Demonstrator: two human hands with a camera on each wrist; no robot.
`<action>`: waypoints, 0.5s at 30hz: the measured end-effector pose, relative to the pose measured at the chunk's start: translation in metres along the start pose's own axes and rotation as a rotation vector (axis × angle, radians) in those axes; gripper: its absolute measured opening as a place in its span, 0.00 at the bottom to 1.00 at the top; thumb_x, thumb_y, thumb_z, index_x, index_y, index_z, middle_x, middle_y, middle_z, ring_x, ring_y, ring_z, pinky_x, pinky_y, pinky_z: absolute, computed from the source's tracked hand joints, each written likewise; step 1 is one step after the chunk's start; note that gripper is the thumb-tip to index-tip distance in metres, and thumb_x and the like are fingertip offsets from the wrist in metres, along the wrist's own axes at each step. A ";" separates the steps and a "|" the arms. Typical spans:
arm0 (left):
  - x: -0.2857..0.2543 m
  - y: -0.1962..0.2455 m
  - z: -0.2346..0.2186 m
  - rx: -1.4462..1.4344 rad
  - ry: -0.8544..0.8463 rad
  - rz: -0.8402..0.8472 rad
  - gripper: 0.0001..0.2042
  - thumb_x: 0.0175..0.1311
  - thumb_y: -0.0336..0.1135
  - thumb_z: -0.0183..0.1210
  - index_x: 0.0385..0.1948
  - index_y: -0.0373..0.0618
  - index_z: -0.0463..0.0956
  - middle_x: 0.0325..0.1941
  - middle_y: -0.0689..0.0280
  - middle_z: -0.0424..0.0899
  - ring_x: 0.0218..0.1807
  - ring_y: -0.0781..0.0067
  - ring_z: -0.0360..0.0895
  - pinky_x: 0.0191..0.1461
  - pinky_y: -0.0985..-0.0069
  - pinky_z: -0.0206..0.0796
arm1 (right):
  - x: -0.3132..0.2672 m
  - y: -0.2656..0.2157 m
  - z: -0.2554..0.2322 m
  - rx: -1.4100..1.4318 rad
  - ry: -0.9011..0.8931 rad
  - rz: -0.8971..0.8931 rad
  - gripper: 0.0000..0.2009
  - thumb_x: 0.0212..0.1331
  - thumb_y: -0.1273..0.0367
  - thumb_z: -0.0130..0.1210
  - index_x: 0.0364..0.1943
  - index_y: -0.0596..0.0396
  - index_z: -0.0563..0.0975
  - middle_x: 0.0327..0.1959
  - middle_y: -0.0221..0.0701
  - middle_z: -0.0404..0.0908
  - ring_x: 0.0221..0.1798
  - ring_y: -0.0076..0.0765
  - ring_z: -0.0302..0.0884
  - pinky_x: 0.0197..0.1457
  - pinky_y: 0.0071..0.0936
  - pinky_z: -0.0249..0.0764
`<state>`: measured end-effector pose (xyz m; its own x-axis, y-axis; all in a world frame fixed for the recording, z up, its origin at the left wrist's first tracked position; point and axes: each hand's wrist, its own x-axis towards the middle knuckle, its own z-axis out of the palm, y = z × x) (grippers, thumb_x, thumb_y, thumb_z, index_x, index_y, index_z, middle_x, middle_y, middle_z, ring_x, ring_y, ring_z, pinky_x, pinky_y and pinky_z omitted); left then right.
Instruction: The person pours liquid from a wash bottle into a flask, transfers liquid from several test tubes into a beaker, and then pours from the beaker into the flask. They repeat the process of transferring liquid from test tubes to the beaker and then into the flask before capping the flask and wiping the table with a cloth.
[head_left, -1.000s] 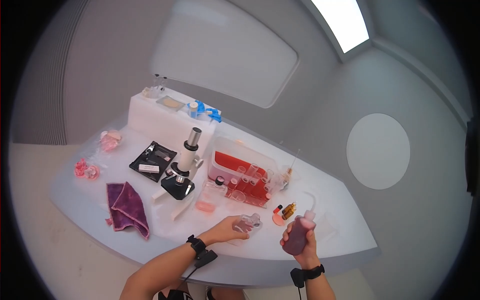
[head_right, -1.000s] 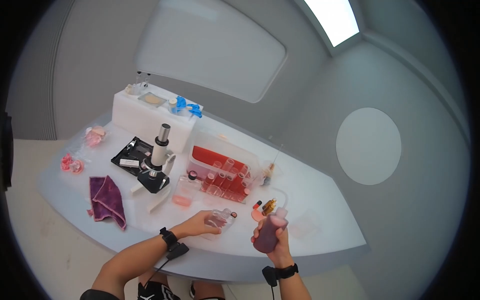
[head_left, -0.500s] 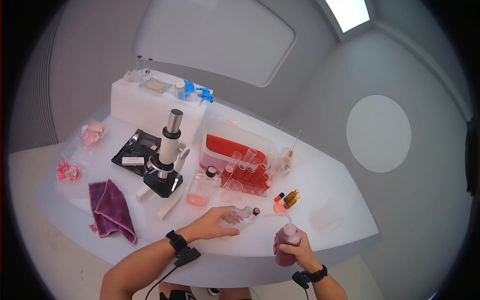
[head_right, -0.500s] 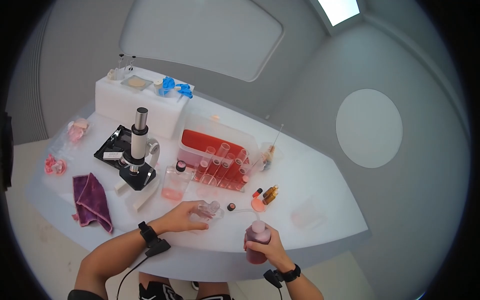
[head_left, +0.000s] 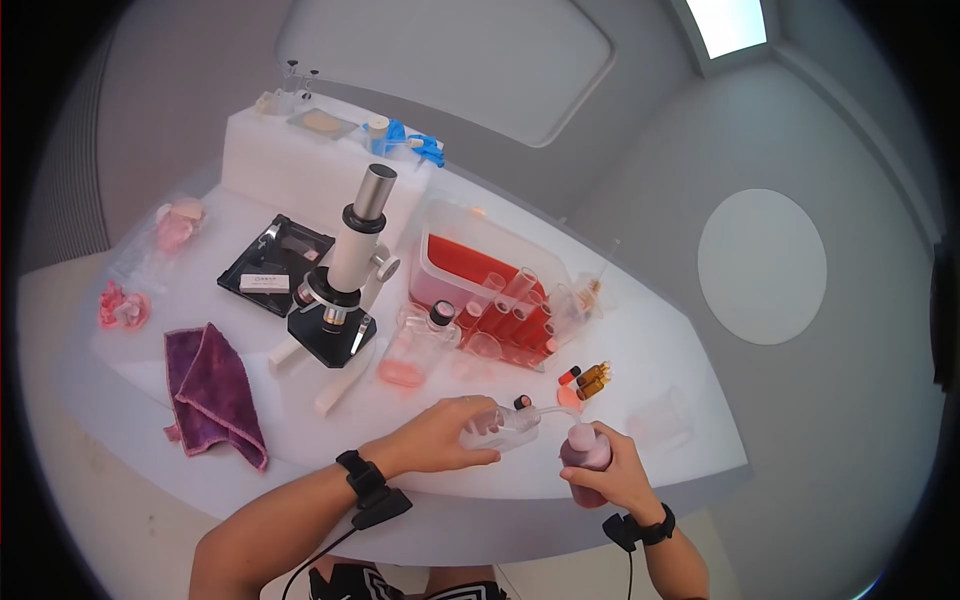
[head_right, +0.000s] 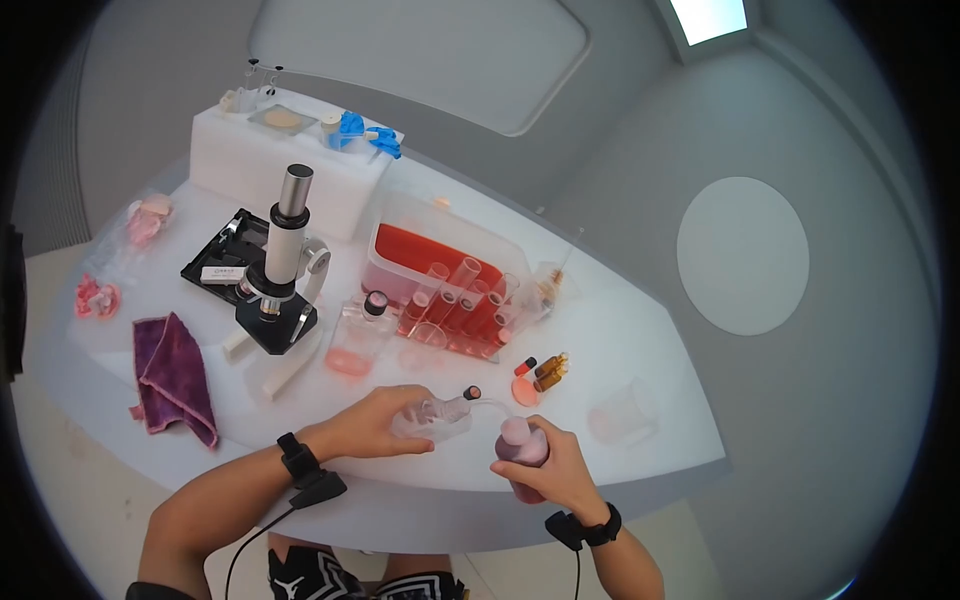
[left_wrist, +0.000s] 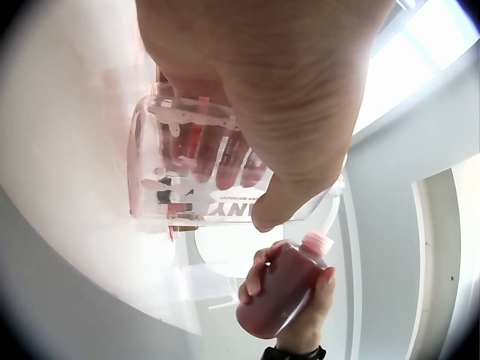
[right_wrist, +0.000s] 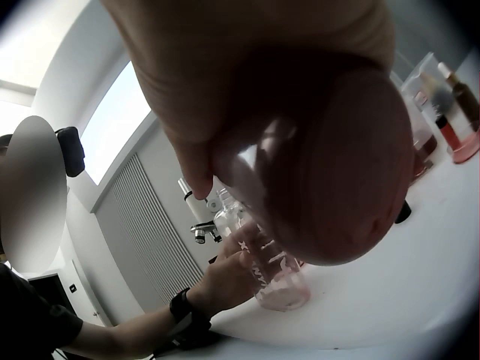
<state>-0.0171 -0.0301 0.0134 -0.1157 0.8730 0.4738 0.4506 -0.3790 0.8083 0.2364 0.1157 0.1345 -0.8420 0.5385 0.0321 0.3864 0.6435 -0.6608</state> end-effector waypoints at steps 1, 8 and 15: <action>0.000 0.001 -0.001 0.007 0.002 0.001 0.28 0.59 0.43 0.75 0.56 0.35 0.77 0.50 0.47 0.85 0.51 0.48 0.83 0.58 0.61 0.74 | 0.001 -0.005 0.000 0.002 0.002 -0.007 0.24 0.50 0.61 0.79 0.45 0.61 0.81 0.38 0.38 0.89 0.41 0.33 0.88 0.50 0.31 0.82; -0.001 0.002 0.001 -0.024 0.004 -0.033 0.27 0.59 0.44 0.74 0.54 0.35 0.77 0.47 0.47 0.85 0.50 0.46 0.83 0.56 0.59 0.74 | 0.003 -0.016 0.004 -0.207 0.024 -0.043 0.29 0.44 0.56 0.81 0.43 0.62 0.81 0.32 0.38 0.88 0.35 0.32 0.86 0.45 0.30 0.82; 0.000 0.002 -0.002 -0.039 -0.027 -0.065 0.27 0.58 0.43 0.73 0.53 0.35 0.77 0.48 0.45 0.85 0.52 0.42 0.82 0.57 0.58 0.74 | 0.003 -0.017 0.002 -0.280 0.058 -0.120 0.33 0.44 0.50 0.81 0.41 0.64 0.81 0.31 0.47 0.89 0.35 0.47 0.92 0.43 0.34 0.86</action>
<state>-0.0182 -0.0314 0.0154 -0.1191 0.9040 0.4106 0.4077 -0.3326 0.8504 0.2269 0.1058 0.1445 -0.8681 0.4748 0.1451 0.3812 0.8247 -0.4178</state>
